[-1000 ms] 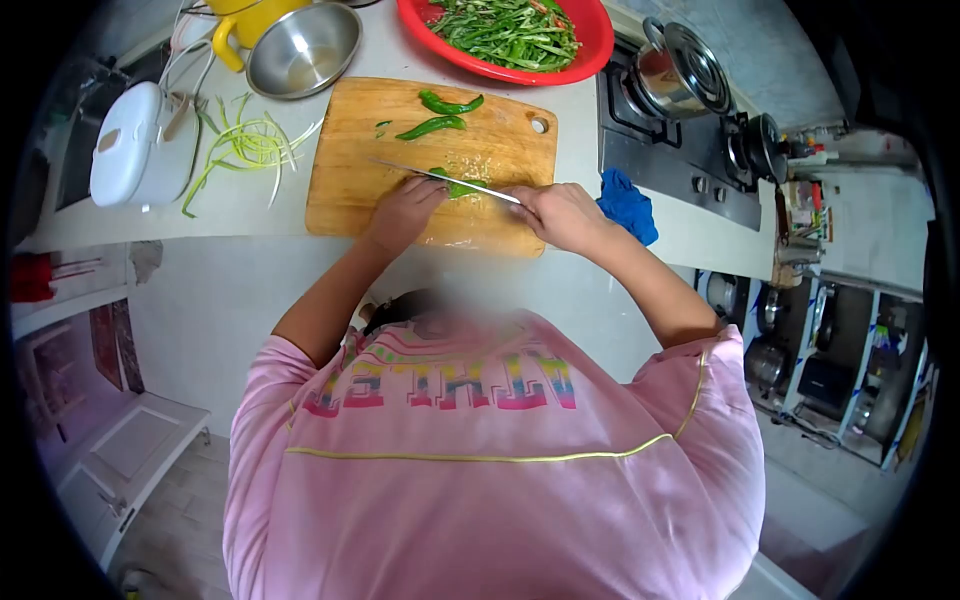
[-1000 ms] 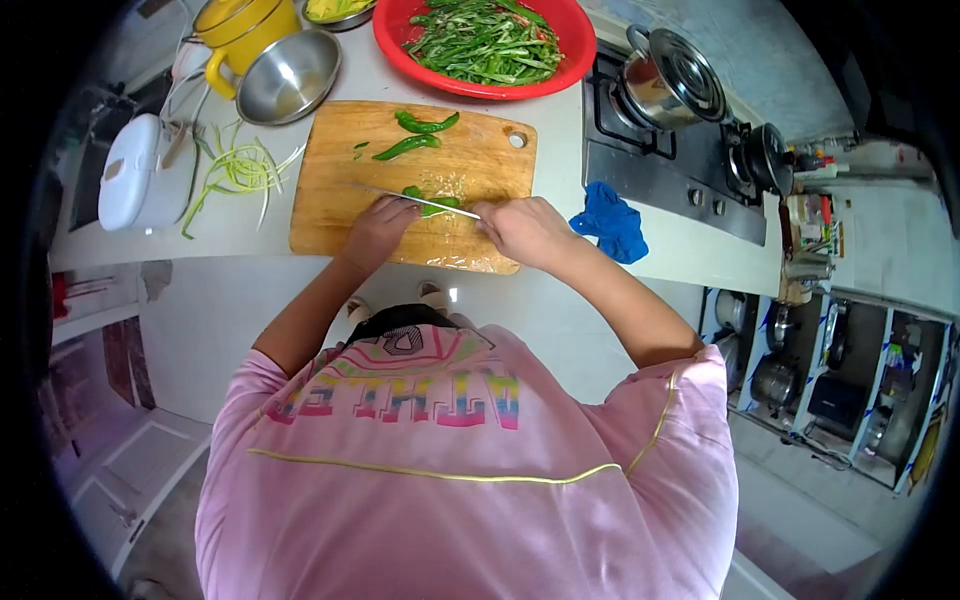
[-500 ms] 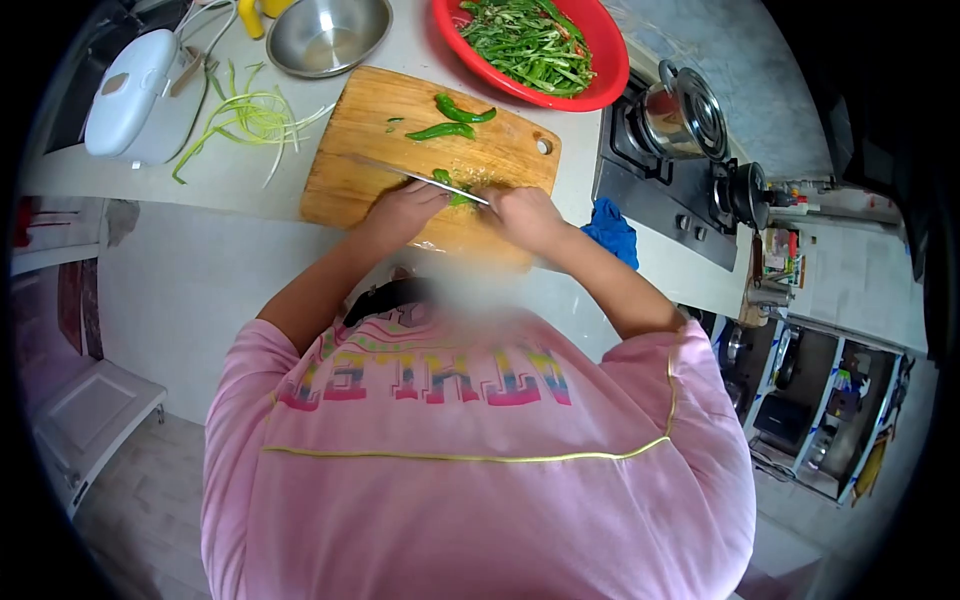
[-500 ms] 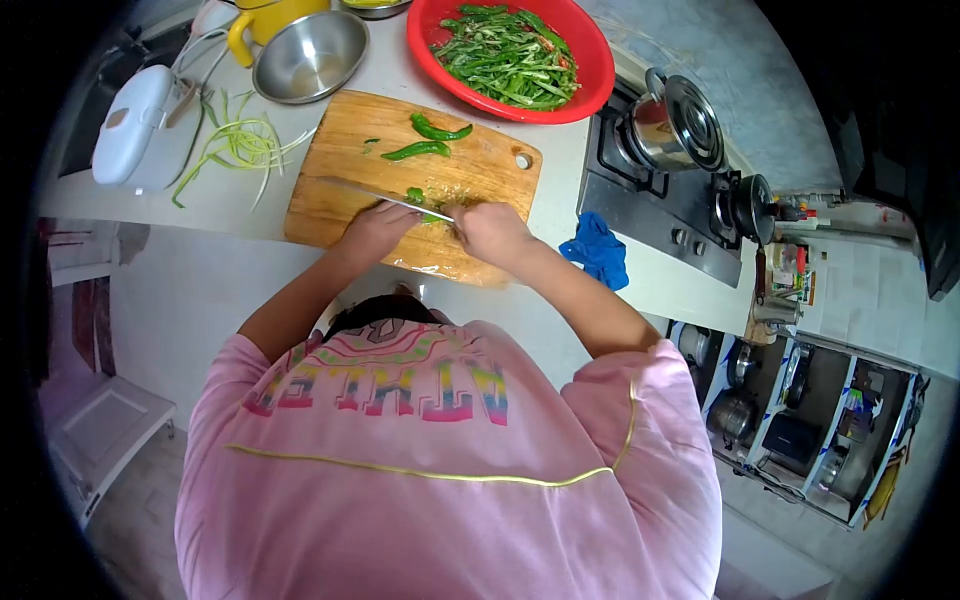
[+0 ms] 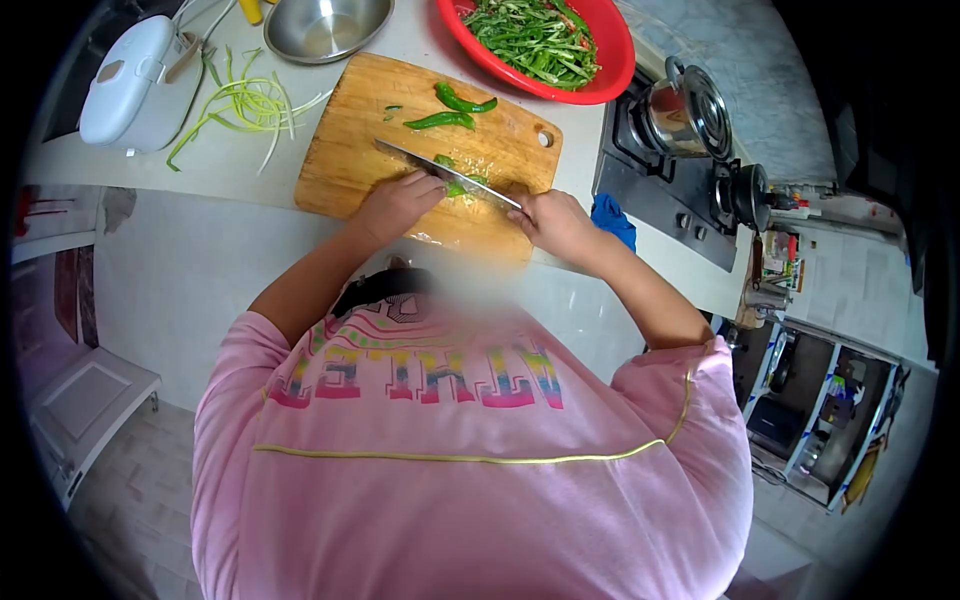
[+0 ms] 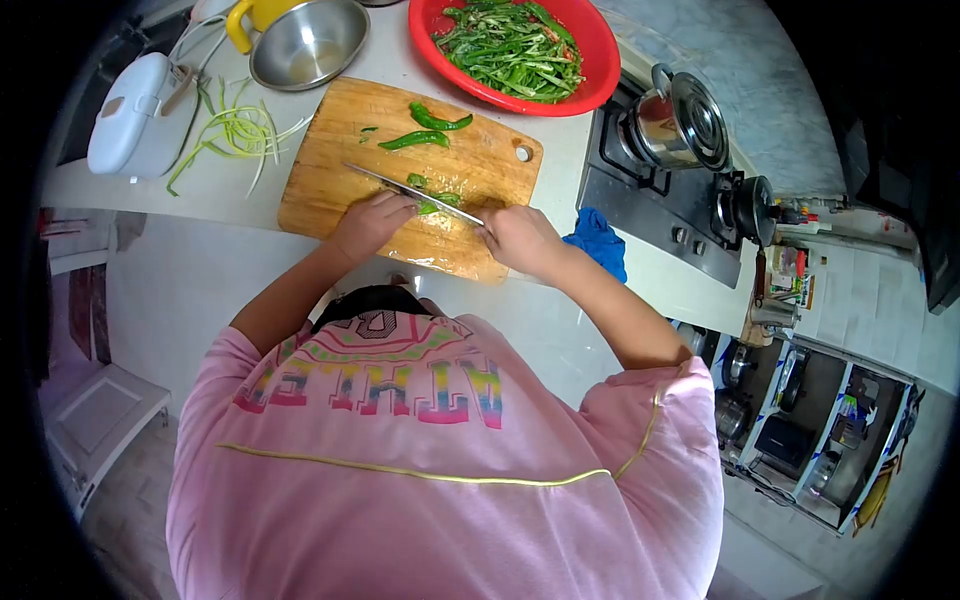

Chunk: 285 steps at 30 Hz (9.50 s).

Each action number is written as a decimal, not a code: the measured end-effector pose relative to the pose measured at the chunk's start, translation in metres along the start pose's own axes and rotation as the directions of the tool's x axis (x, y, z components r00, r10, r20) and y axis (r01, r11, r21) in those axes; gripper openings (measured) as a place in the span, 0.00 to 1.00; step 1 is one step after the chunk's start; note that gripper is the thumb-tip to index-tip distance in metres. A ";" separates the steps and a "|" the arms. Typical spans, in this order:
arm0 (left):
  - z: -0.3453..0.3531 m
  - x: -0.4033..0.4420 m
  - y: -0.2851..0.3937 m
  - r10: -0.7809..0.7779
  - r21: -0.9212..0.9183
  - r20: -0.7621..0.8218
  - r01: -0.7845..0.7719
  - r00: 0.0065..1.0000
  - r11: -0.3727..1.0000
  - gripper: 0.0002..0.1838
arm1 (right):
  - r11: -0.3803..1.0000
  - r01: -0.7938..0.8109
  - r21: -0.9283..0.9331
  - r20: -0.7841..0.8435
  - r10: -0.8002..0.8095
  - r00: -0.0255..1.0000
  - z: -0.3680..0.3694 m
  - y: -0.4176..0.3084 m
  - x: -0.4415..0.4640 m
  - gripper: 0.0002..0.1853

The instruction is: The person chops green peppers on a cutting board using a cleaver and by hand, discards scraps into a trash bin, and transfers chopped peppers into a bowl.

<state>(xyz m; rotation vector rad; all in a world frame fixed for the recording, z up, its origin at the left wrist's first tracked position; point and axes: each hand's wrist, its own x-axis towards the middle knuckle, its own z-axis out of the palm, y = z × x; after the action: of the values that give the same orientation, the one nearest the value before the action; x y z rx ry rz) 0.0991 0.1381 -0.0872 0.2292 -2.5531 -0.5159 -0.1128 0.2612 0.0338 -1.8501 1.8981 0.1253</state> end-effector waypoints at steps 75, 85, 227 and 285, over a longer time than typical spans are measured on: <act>0.004 0.031 -0.018 -0.368 -0.085 -0.032 0.365 0.929 0.927 0.07 | 0.794 -0.550 0.259 -0.146 0.595 0.790 0.067 0.006 -0.001 0.24; -0.011 0.040 -0.033 -0.557 -0.463 0.064 0.519 0.828 0.719 0.08 | 0.896 0.006 0.445 -0.504 0.245 0.828 0.044 -0.026 0.072 0.14; -0.028 0.043 -0.037 -0.619 -0.768 0.553 0.630 0.558 -0.117 0.06 | 0.310 0.205 0.928 -0.326 0.415 0.849 0.071 -0.011 0.084 0.13; -0.032 0.023 -0.057 -0.595 -0.785 0.614 0.480 0.519 -0.392 0.08 | 0.925 0.313 0.214 -0.150 -0.285 0.947 0.054 -0.029 0.081 0.21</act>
<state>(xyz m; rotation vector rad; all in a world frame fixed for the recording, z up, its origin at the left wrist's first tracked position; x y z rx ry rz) 0.0998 0.0705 -0.0742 0.9766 -0.9704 -2.4907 -0.0675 0.2053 -0.0383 -1.9877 1.5953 -0.3043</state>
